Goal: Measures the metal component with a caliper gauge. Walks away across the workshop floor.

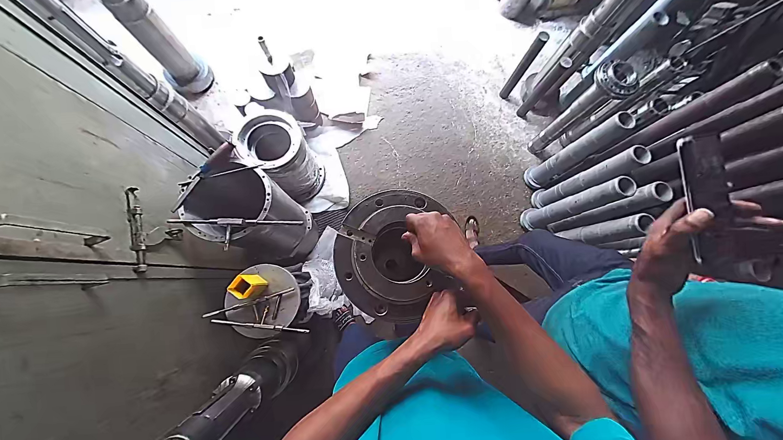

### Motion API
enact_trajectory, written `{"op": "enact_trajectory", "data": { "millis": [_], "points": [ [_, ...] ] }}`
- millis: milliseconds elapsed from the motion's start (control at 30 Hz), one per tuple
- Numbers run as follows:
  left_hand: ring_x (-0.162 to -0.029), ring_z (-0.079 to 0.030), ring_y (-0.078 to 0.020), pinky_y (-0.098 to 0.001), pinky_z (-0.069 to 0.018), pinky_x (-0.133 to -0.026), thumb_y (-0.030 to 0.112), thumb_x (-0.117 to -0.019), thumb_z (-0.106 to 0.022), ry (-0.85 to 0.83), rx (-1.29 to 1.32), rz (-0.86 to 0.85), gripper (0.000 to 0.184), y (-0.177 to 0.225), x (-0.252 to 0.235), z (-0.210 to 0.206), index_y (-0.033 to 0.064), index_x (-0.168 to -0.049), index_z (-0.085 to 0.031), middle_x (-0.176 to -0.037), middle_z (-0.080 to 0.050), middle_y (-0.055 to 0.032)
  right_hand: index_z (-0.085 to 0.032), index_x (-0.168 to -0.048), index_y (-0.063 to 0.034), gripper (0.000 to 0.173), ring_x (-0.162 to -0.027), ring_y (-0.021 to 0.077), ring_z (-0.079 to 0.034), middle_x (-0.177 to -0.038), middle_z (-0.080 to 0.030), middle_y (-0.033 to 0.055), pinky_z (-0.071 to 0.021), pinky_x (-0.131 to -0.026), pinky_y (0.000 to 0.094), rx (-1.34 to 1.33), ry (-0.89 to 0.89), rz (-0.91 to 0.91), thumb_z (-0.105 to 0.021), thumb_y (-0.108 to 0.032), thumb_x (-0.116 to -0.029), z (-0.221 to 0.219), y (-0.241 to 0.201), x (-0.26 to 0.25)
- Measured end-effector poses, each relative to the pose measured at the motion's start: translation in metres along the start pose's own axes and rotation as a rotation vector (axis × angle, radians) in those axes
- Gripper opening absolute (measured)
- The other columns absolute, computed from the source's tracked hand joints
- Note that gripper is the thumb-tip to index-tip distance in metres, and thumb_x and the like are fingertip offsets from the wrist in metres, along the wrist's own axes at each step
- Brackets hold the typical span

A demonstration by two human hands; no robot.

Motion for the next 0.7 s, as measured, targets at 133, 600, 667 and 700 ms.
{"op": "enact_trajectory", "data": {
  "millis": [133,600,667,700],
  "points": [
    [-0.091,-0.072,-0.0161,-0.0427,-0.0585,-0.088,0.024,-0.0957,-0.065,-0.119,-0.072,-0.124,0.033,-0.006,0.004,0.003,0.0089,-0.124,-0.071,-0.107,-0.076,-0.0052,-0.071,-0.100,-0.0153,0.011,-0.083,0.0298,-0.071,-0.090,-0.071,0.0080,-0.0571,-0.067,0.0570,-0.113,0.016,0.107,-0.068,-0.025,-0.0984,0.008,0.010,0.021],
    [-0.096,-0.069,-0.0313,-0.0441,-0.0558,-0.089,-0.002,-0.0909,-0.066,0.244,-0.887,-0.760,0.027,0.020,-0.050,0.144,0.0096,-0.112,-0.078,-0.097,-0.074,-0.0123,-0.074,-0.095,-0.0030,0.034,-0.049,0.0012,-0.057,-0.066,-0.069,-0.0049,-0.0501,-0.051,0.0207,-0.994,-0.039,-0.329,-0.046,-0.016,-0.1080,-0.055,0.092,0.151],
    [-0.101,-0.068,-0.0295,-0.0426,-0.0544,-0.092,0.003,-0.0968,-0.060,0.182,-0.992,-0.850,0.027,0.025,-0.073,0.140,0.0151,-0.114,-0.077,-0.102,-0.075,-0.0087,-0.072,-0.099,0.0018,0.032,-0.052,0.0028,-0.060,-0.071,-0.071,-0.0010,-0.0520,-0.051,0.0203,-1.143,-0.070,-0.299,-0.044,-0.011,-0.1076,-0.065,0.077,0.151],
    [-0.104,-0.068,-0.0284,-0.0431,-0.0530,-0.093,0.006,-0.0989,-0.058,0.161,-1.038,-0.878,0.028,0.035,-0.085,0.130,0.0182,-0.116,-0.077,-0.106,-0.075,-0.0066,-0.070,-0.103,0.0029,0.030,-0.054,0.0036,-0.061,-0.076,-0.073,0.0009,-0.0521,-0.051,0.0206,-1.200,-0.096,-0.276,-0.044,-0.011,-0.1074,-0.070,0.066,0.149]
  ]
}}
Point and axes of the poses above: each hand's wrist, its own x-axis away from the middle knuckle, its own z-axis out of the back of the hand, y = z × x, the point moved 6 cm from there along -x, towards the middle knuckle
